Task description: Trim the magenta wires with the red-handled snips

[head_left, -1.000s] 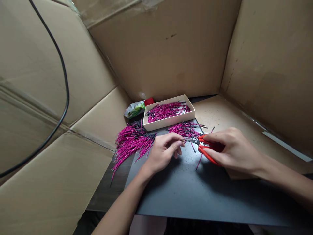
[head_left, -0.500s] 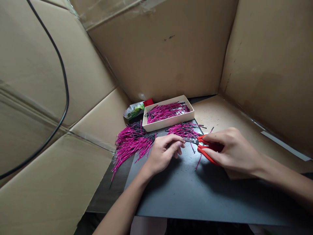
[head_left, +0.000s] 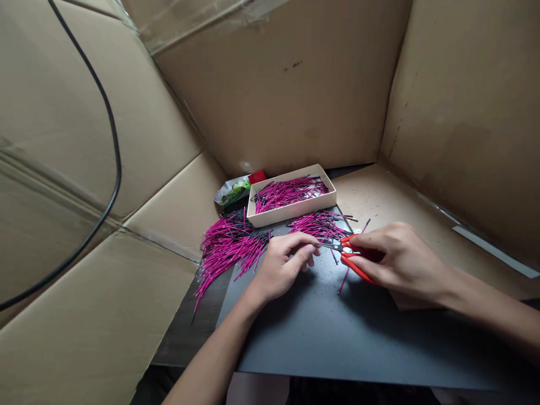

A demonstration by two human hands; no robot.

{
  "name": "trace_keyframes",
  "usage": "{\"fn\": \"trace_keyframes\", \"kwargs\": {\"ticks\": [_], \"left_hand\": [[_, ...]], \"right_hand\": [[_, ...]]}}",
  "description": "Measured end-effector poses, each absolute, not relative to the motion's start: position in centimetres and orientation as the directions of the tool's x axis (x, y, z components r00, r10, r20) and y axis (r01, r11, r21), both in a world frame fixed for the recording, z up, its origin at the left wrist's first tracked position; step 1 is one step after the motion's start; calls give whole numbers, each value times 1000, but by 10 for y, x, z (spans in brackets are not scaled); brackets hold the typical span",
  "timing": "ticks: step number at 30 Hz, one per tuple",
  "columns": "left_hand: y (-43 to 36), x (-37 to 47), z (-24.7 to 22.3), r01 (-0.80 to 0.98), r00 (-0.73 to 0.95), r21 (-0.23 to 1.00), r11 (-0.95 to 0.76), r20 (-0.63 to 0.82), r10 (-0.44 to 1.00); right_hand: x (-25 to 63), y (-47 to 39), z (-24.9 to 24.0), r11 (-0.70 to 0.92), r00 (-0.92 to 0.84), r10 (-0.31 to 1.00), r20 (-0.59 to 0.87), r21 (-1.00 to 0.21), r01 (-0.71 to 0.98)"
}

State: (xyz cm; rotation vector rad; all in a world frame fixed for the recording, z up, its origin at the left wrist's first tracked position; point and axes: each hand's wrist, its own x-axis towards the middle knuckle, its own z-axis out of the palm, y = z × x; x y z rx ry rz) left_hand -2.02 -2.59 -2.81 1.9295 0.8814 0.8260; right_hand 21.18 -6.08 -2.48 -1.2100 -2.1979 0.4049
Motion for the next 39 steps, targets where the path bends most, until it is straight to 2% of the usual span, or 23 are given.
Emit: {"fn": "trace_keyframes", "kwargs": {"ticks": [8, 18, 39], "left_hand": [[-26, -21, -28, 310, 527, 867, -390, 185, 830], [-27, -20, -25, 358, 530, 838, -412, 181, 828], [-26, -20, -26, 312, 544, 850, -424, 206, 813]], "right_hand": [[208, -62, -21, 481, -360, 876, 320, -526, 701], [208, -61, -25, 496, -370, 867, 334, -494, 714], [211, -61, -25, 542, -402, 838, 369, -478, 691]]}}
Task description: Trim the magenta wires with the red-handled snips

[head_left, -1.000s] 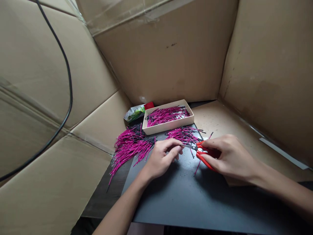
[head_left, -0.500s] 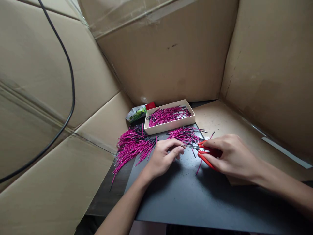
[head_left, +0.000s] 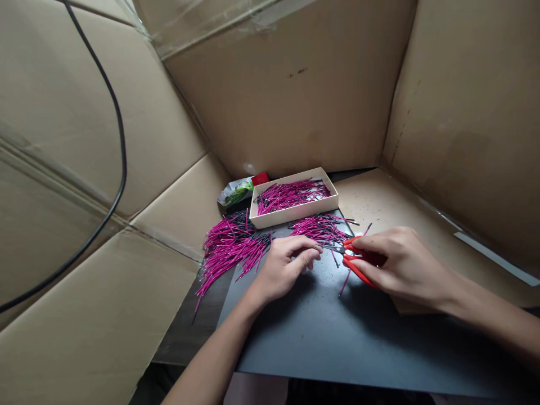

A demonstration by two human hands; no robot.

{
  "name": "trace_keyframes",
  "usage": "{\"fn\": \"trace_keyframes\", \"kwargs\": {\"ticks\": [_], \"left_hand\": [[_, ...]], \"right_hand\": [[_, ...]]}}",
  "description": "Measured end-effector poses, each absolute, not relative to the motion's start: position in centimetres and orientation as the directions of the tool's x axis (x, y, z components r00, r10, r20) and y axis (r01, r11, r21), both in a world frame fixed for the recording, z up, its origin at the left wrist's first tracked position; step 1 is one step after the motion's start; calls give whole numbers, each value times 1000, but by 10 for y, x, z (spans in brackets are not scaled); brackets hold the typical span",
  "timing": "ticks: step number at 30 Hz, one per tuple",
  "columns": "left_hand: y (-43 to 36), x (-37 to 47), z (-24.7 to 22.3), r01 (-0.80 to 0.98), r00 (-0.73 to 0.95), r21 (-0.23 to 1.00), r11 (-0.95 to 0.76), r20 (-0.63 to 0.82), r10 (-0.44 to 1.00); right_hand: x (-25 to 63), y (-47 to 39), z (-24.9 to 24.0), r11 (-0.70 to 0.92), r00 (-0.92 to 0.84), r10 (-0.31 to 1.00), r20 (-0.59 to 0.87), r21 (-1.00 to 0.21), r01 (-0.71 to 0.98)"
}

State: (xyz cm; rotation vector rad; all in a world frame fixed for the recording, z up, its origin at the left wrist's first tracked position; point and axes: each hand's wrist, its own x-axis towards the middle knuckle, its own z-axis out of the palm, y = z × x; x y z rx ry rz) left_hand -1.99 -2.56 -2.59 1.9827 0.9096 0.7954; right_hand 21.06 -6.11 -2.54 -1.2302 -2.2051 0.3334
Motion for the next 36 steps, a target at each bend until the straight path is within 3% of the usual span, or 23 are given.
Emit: {"fn": "trace_keyframes", "kwargs": {"ticks": [22, 31, 36], "left_hand": [[-27, -18, -21, 309, 556, 848, -432, 207, 805], [-27, -17, -21, 131, 496, 965, -226, 133, 858], [-28, -16, -20, 138, 522, 970, -201, 101, 847]], "right_hand": [[209, -61, -22, 523, -401, 851, 339, -488, 699], [209, -63, -21, 506, -375, 861, 343, -519, 689], [209, -61, -24, 507, -382, 861, 336, -513, 693]]}}
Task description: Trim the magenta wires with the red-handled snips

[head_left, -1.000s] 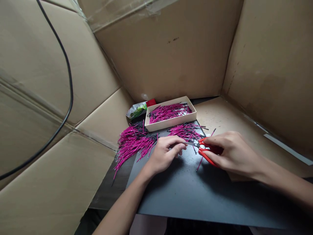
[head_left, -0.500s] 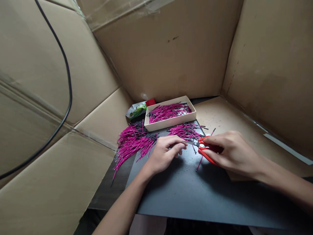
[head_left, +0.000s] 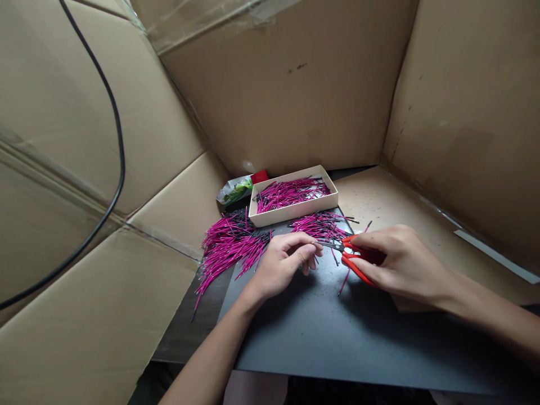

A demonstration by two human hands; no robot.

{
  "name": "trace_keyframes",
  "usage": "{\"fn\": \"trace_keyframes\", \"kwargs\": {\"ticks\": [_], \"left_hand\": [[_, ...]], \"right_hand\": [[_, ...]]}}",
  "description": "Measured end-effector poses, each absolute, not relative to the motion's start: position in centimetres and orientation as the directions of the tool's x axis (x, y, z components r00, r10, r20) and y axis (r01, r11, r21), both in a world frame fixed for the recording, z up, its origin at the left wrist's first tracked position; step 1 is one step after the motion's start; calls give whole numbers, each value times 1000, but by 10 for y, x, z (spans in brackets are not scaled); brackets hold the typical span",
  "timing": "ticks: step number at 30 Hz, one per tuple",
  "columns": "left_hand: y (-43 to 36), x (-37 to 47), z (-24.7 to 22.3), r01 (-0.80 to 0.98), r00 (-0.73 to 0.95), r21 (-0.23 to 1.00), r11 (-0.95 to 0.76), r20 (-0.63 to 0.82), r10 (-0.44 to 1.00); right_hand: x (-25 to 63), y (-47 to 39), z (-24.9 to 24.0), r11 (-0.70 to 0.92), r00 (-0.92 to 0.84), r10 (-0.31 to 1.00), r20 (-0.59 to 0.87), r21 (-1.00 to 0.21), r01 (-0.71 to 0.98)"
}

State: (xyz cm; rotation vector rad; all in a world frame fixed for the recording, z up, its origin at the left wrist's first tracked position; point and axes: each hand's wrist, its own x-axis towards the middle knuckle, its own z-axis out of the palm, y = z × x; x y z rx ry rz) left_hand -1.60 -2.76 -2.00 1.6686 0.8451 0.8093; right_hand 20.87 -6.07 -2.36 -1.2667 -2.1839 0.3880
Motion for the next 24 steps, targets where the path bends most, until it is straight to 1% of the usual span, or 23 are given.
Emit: {"fn": "trace_keyframes", "kwargs": {"ticks": [5, 10, 24], "left_hand": [[-28, -15, -19, 133, 526, 973, -187, 91, 846], [-27, -15, -22, 114, 536, 975, -190, 101, 838], [-26, -17, -24, 163, 552, 965, -207, 84, 830]], "right_hand": [[210, -61, -24, 529, -416, 848, 328, -515, 675], [210, -61, -23, 509, -390, 860, 329, -501, 700], [210, -60, -25, 520, -397, 854, 336, -517, 680]]}}
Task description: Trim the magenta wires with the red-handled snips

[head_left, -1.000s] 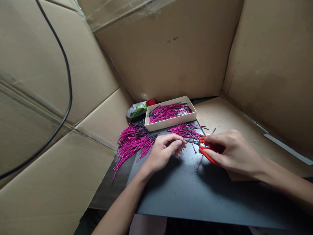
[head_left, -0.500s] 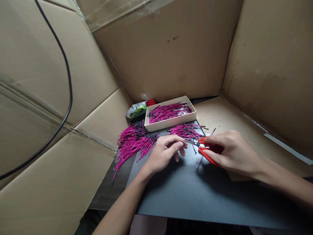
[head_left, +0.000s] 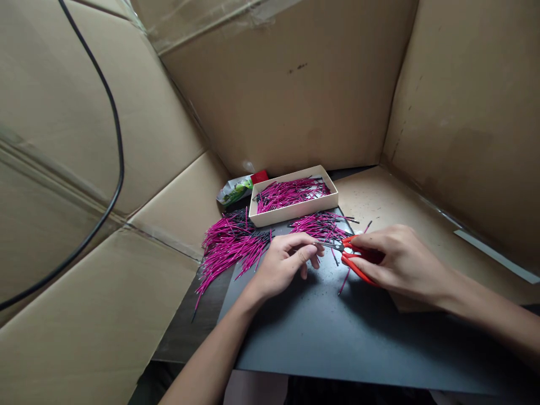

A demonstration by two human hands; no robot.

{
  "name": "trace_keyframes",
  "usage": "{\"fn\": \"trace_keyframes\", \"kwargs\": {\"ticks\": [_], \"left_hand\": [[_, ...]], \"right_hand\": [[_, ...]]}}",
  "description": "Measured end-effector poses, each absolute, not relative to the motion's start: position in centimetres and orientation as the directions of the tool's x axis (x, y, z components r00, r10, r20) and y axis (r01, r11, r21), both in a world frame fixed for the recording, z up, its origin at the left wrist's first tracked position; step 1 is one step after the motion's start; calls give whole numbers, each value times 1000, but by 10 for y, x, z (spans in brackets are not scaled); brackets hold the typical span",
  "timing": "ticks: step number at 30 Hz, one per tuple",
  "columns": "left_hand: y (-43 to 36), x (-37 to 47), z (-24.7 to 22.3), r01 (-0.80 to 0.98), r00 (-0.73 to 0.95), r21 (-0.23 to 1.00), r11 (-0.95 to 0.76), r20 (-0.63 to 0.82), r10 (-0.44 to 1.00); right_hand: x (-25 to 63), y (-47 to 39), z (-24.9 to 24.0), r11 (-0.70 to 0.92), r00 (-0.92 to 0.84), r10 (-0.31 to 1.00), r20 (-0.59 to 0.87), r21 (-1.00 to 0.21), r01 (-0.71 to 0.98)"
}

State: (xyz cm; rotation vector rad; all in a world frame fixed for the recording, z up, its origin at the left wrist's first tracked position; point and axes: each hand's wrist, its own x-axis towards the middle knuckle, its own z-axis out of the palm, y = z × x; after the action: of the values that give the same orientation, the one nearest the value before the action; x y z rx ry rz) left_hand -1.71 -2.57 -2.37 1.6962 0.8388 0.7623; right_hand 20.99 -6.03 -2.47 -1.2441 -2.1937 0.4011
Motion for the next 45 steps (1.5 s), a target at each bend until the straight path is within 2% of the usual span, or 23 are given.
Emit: {"fn": "trace_keyframes", "kwargs": {"ticks": [20, 28, 45], "left_hand": [[-26, -18, -24, 209, 563, 938, -278, 117, 818], [-25, -17, -24, 219, 568, 936, -277, 108, 816], [-25, -18, -24, 216, 567, 937, -274, 108, 817]], "right_hand": [[212, -62, -24, 534, -398, 843, 361, -475, 699], [211, -59, -25, 526, -414, 849, 329, -443, 726], [211, -60, -27, 504, -387, 863, 324, -513, 695]]}}
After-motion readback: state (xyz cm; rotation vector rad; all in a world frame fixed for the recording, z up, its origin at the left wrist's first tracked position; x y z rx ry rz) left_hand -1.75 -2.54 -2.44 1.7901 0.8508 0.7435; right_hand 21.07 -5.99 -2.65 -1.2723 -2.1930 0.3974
